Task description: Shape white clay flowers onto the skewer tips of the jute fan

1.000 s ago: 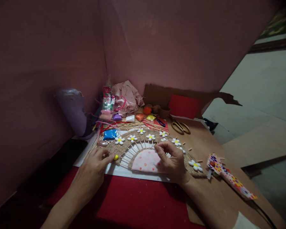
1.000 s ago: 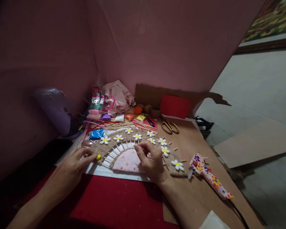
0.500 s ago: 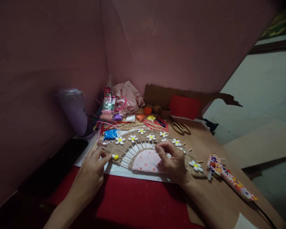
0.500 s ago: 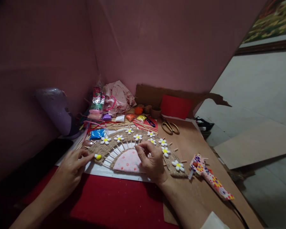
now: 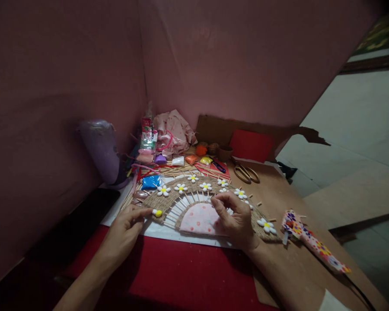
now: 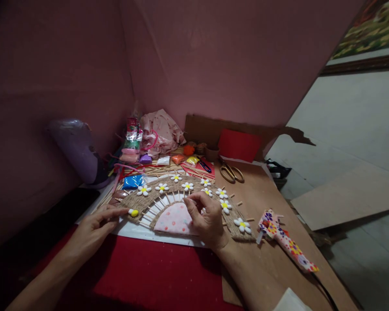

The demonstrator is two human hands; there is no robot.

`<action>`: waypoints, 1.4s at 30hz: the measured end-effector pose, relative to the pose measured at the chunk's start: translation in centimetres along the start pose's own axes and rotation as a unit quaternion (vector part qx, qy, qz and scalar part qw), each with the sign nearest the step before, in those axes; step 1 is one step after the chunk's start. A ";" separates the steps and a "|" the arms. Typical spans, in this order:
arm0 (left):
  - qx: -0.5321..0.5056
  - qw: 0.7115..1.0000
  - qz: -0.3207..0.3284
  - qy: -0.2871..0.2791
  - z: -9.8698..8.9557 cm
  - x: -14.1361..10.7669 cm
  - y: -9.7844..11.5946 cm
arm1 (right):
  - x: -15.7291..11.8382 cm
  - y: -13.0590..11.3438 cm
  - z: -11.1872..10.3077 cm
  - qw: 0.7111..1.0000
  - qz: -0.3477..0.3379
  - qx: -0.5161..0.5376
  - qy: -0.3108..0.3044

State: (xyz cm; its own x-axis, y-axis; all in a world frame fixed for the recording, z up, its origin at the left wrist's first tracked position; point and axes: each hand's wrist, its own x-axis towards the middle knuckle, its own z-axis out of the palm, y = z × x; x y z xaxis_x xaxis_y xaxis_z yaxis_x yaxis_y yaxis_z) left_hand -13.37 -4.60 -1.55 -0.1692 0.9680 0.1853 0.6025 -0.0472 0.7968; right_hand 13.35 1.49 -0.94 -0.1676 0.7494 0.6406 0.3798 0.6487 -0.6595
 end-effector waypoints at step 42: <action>-0.242 0.943 -0.004 -0.229 7.6 2.9 9.2 | 0.3 -0.9 0.0 0.992 -0.021 0.103 -0.068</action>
State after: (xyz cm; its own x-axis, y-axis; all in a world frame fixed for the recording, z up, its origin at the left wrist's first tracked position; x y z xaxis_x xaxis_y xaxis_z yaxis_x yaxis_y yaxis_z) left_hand -2.39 -0.33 1.90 0.2490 0.9685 -0.0004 0.1564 -0.0398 0.9869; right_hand 12.99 1.10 -0.13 -0.3057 0.7231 0.6194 0.1774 0.6824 -0.7091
